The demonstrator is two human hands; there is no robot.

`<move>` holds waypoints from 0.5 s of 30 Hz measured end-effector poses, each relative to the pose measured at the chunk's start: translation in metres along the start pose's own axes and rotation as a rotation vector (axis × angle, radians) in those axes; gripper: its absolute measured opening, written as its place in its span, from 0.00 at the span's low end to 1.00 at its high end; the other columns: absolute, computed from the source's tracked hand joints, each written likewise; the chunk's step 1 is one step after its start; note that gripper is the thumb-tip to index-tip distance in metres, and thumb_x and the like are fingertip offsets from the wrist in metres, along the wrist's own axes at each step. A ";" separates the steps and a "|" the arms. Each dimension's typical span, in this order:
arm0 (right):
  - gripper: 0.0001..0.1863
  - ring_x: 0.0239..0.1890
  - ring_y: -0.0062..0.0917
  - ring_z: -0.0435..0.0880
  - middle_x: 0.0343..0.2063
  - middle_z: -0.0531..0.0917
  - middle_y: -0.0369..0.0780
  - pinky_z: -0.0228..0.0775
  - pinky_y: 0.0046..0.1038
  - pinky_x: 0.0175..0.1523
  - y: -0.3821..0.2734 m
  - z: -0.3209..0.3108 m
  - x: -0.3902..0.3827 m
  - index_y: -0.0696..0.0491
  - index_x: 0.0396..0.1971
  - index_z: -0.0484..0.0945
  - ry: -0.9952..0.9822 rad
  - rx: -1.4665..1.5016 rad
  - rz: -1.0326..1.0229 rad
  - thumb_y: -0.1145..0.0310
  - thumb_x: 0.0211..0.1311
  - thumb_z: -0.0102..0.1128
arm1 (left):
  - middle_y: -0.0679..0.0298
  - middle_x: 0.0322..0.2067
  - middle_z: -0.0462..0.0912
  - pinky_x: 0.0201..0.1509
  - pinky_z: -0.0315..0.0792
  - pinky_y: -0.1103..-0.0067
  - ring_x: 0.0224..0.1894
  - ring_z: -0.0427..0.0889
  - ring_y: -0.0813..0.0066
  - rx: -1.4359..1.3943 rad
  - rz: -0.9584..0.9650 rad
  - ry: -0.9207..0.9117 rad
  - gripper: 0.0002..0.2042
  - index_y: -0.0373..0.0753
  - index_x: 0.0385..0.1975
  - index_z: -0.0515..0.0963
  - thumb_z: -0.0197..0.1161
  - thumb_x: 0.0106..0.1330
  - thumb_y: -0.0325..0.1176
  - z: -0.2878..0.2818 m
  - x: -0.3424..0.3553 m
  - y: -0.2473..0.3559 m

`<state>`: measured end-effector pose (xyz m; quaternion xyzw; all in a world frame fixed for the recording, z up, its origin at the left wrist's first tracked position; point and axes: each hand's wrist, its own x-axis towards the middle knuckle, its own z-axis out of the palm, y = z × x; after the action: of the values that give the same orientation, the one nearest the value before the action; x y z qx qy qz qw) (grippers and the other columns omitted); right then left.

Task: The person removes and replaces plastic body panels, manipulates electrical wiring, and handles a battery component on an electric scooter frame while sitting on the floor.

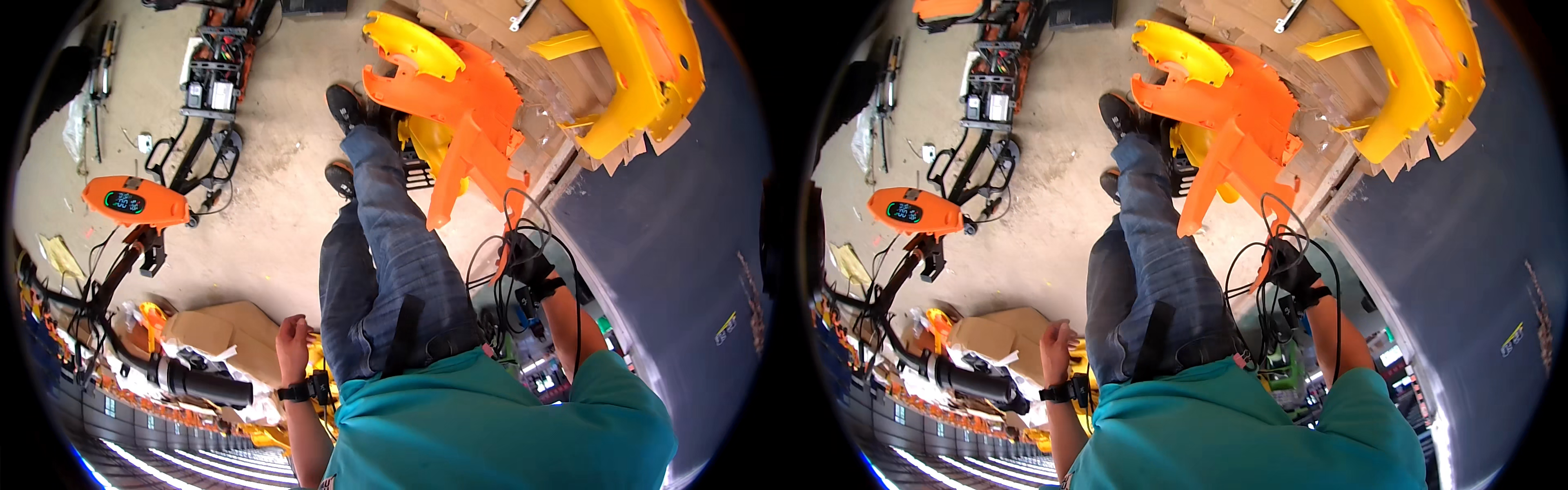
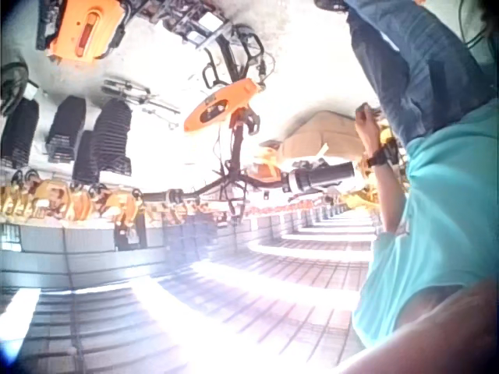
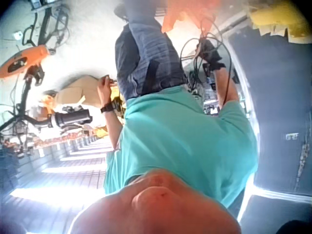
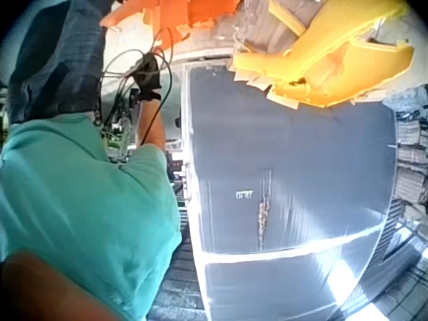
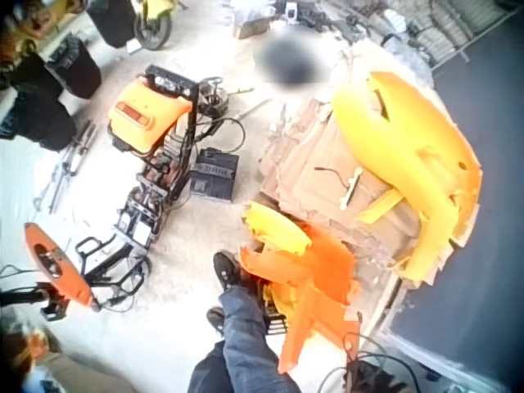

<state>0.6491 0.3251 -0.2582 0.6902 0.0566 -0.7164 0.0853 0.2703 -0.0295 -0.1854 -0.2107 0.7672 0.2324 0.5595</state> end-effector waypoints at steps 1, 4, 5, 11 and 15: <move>0.12 0.28 0.24 0.75 0.25 0.75 0.34 0.70 0.28 0.34 0.012 -0.021 -0.002 0.48 0.35 0.73 -0.075 -0.066 -0.052 0.55 0.65 0.52 | 0.63 0.26 0.78 0.30 0.71 0.81 0.26 0.77 0.77 0.049 0.072 -0.025 0.12 0.31 0.39 0.76 0.54 0.66 0.34 0.002 -0.001 0.003; 0.14 0.33 0.25 0.77 0.29 0.77 0.34 0.71 0.28 0.36 0.052 -0.032 -0.029 0.48 0.39 0.74 -0.075 -0.758 -0.571 0.53 0.65 0.52 | 0.56 0.29 0.80 0.35 0.73 0.79 0.30 0.79 0.71 0.323 0.317 -0.092 0.13 0.31 0.42 0.75 0.55 0.63 0.33 0.016 -0.013 0.044; 0.14 0.34 0.25 0.77 0.30 0.78 0.35 0.71 0.28 0.36 0.062 -0.037 -0.034 0.47 0.40 0.74 -0.058 -0.716 -0.619 0.53 0.65 0.53 | 0.55 0.30 0.81 0.35 0.74 0.76 0.30 0.81 0.68 0.457 0.432 -0.082 0.13 0.33 0.43 0.75 0.58 0.63 0.34 0.025 -0.021 0.052; 0.14 0.38 0.24 0.78 0.35 0.78 0.36 0.74 0.30 0.40 0.126 -0.056 -0.077 0.49 0.44 0.74 -0.221 0.133 -0.294 0.56 0.64 0.56 | 0.50 0.43 0.77 0.51 0.71 0.66 0.46 0.76 0.52 0.723 1.137 -0.575 0.18 0.32 0.46 0.72 0.62 0.58 0.34 0.110 -0.082 0.085; 0.23 0.45 0.28 0.77 0.41 0.77 0.42 0.72 0.32 0.48 0.182 -0.044 -0.120 0.58 0.52 0.70 0.109 -0.782 -1.004 0.68 0.58 0.63 | 0.47 0.42 0.75 0.52 0.69 0.66 0.48 0.74 0.50 1.026 1.274 -0.954 0.21 0.30 0.48 0.70 0.61 0.60 0.39 0.184 -0.117 0.070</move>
<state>0.7324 0.1610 -0.1338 0.5331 0.6347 -0.5592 -0.0184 0.4036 0.1431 -0.1136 0.6369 0.4368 0.1900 0.6062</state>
